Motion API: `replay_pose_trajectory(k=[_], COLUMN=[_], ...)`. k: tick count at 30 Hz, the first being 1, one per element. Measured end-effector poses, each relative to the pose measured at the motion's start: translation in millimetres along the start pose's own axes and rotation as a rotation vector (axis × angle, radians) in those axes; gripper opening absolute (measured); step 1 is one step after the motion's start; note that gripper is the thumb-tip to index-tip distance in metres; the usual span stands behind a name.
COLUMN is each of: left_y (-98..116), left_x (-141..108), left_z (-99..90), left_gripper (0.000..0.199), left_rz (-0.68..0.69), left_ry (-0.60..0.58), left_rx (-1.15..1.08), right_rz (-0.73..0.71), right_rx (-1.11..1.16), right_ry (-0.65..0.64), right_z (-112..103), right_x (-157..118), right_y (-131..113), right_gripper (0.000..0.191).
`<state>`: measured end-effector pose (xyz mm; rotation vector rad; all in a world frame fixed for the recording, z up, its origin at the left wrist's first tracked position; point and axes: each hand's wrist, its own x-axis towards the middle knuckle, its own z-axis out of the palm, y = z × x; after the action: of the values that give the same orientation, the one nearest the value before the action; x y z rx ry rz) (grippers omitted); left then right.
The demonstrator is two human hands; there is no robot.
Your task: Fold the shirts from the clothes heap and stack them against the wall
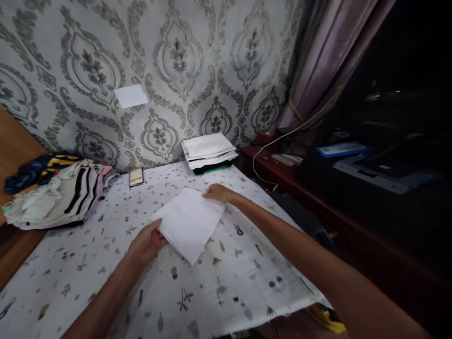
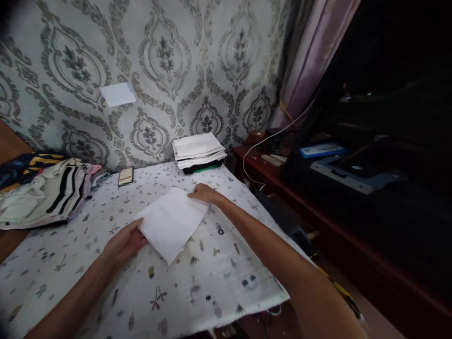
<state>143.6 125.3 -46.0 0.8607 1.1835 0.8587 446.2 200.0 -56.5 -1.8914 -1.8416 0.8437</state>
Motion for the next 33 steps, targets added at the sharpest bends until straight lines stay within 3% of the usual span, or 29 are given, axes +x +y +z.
replay_pose_trajectory(k=[4,7,10,13,17,21,24,26,29,33], left_y=[-13.6,-10.8,7.4,41.2,104.1,170.6,200.5,202.5,182.6,151.0], left_x=[-17.1,-14.8,-1.8,21.5,74.9,149.5,210.9,250.5,300.6,337.9], left_z=[22.1,28.1,32.5,48.1,92.4,144.5,172.7,183.0,186.6,179.4], left_gripper=[0.031,0.045,0.046,0.047,0.055,0.064,0.064,0.063,0.063,0.064], left_rz=[-0.074,-0.079,-0.005,0.086,0.312,0.513,0.606,0.592,0.535,0.530], left_ry=[-0.053,-0.041,-0.071,-0.104,-0.177,-0.224,-0.139,-0.017,0.101,0.169], left_rx=[-0.055,-0.038,0.029,0.091,0.147,0.086,0.149,0.238,0.331,0.412], right_rz=[0.042,0.024,-0.071,-0.198,-0.263,-0.221,-0.124,-0.032,0.119,0.207], right_rx=[0.125,0.227,0.458,0.722,0.833,0.546,0.372,0.298,0.164,0.008], right_ry=[-0.064,-0.143,-0.146,-0.023,0.274,0.679,0.793,0.800,0.776,0.720], right_z=[3.5,-1.9,-16.5,-41.2,-90.9,-153.1,-186.7,-193.2,-181.9,-164.0], right_x=[-3.3,-13.3,-23.9,-26.0,-2.2,51.3,100.1,130.0,162.1,173.8], right_y=[-10.8,-17.1,-15.8,-9.1,-0.3,5.5,11.3,17.8,31.3,44.0], right_gripper=[0.019,0.010,0.014,0.025,0.041,0.027,0.017,0.013,0.026,0.046])
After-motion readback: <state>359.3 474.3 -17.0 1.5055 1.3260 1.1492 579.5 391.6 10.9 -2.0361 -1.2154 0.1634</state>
